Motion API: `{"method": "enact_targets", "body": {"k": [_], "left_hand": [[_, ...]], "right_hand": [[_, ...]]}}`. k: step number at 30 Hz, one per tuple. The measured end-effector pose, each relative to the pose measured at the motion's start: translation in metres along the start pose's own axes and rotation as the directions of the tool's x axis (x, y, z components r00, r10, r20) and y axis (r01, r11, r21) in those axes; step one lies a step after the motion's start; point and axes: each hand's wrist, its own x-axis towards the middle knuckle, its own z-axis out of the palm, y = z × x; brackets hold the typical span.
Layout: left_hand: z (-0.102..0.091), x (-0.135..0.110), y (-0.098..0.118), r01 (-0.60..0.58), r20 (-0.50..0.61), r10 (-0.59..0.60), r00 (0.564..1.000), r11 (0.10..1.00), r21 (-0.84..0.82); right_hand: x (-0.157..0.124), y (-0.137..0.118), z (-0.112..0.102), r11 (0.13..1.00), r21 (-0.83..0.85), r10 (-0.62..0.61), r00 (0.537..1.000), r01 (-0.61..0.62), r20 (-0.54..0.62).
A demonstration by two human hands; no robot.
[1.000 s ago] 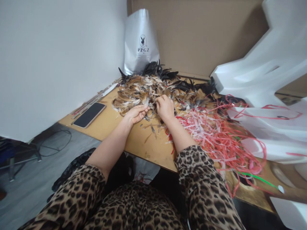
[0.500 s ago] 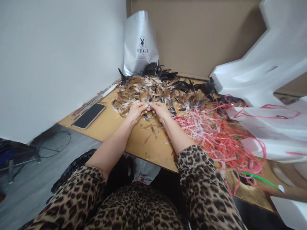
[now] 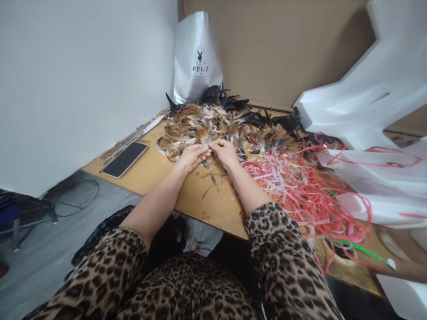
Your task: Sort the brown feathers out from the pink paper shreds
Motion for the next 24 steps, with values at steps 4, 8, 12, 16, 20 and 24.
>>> {"method": "enact_targets", "body": {"k": [4,8,12,16,20,24], "left_hand": [[0.0,-0.001,-0.001,0.003,0.015,-0.004,1.0,0.999,0.044],[-0.001,0.0,-0.001,-0.004,0.033,0.001,0.999,0.995,0.1],[-0.002,0.001,0.0,-0.052,0.001,0.052,0.999,0.995,0.082],[-0.005,0.004,0.002,-0.097,-0.079,0.1,0.992,0.995,0.036],[-0.006,0.005,0.004,-0.136,-0.123,0.138,0.983,0.99,0.022],[-0.006,0.006,0.005,-0.144,-0.158,0.144,0.977,0.989,0.014]], "right_hand": [[0.001,0.002,0.0,0.999,-0.031,-0.019,1.0,0.019,0.002],[0.001,0.001,0.001,0.999,-0.027,-0.028,0.999,0.028,0.017],[-0.001,-0.001,-0.002,0.998,-0.066,0.0,0.999,0.003,0.041],[0.002,-0.002,-0.013,0.934,-0.345,-0.033,0.986,0.089,0.166],[0.0,-0.006,-0.017,0.737,-0.632,-0.003,0.936,0.24,0.352],[-0.012,-0.012,-0.004,0.402,-0.834,-0.022,0.914,0.379,0.405]]}}
